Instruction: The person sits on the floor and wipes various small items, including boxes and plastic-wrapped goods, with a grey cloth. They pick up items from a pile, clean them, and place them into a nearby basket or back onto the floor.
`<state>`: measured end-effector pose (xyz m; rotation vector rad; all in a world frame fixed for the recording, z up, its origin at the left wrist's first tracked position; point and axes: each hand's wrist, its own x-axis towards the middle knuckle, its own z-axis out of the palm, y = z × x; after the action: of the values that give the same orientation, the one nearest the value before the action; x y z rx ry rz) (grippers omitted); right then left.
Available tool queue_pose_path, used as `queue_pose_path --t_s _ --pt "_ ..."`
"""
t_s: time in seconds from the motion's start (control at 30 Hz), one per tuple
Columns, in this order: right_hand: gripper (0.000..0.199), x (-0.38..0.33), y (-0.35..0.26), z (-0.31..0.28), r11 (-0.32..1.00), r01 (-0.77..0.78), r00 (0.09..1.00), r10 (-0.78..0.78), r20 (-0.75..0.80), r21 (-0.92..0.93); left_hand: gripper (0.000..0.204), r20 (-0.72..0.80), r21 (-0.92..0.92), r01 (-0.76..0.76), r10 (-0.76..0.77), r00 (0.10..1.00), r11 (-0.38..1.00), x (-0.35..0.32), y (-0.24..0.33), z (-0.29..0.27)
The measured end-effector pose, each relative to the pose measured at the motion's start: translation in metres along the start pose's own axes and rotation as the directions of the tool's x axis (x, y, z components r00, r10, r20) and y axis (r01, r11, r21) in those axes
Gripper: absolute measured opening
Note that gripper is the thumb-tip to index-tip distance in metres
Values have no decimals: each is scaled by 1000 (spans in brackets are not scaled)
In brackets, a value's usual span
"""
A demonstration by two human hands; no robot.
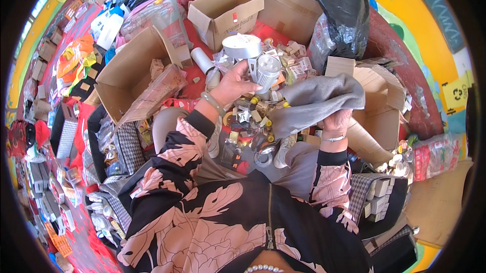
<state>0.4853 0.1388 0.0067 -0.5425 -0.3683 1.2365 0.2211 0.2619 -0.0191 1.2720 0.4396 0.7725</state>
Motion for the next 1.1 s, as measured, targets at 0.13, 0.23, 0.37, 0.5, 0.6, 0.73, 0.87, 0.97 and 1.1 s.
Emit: queue_pose_path --t_s 0.13,0.23,0.37,0.5,0.6,0.73,0.87,0.97,1.1 --pt "56 -7 4 17 993 -80 982 93 166 -85 60 53 68 -121 118 992 990 -5 34 13" --pt "49 10 31 47 382 304 949 -44 311 -873 61 80 -31 -171 173 982 985 -3 37 36" --pt "47 8 85 56 860 259 958 -173 227 -440 62 25 74 -227 226 974 971 -5 4 63" --pt "71 12 95 45 782 330 944 -263 199 -529 60 80 14 -136 134 988 991 6 3 57" --pt "71 13 93 52 796 282 959 -237 153 -536 59 91 6 -141 140 986 990 8 -3 55" --pt "86 14 91 51 826 232 972 -172 162 -514 59 92 -139 -97 111 990 985 4 -2 53" --pt "70 5 83 58 946 243 927 -161 339 -215 60 119 -43 -70 75 990 997 -3 4 51" --pt "76 6 81 38 972 115 965 -60 255 -204 52 167 237 -189 151 974 953 -6 5 48" --pt "57 7 82 25 988 -53 998 57 23 -142 46 232 371 -270 193 953 888 -6 9 48"
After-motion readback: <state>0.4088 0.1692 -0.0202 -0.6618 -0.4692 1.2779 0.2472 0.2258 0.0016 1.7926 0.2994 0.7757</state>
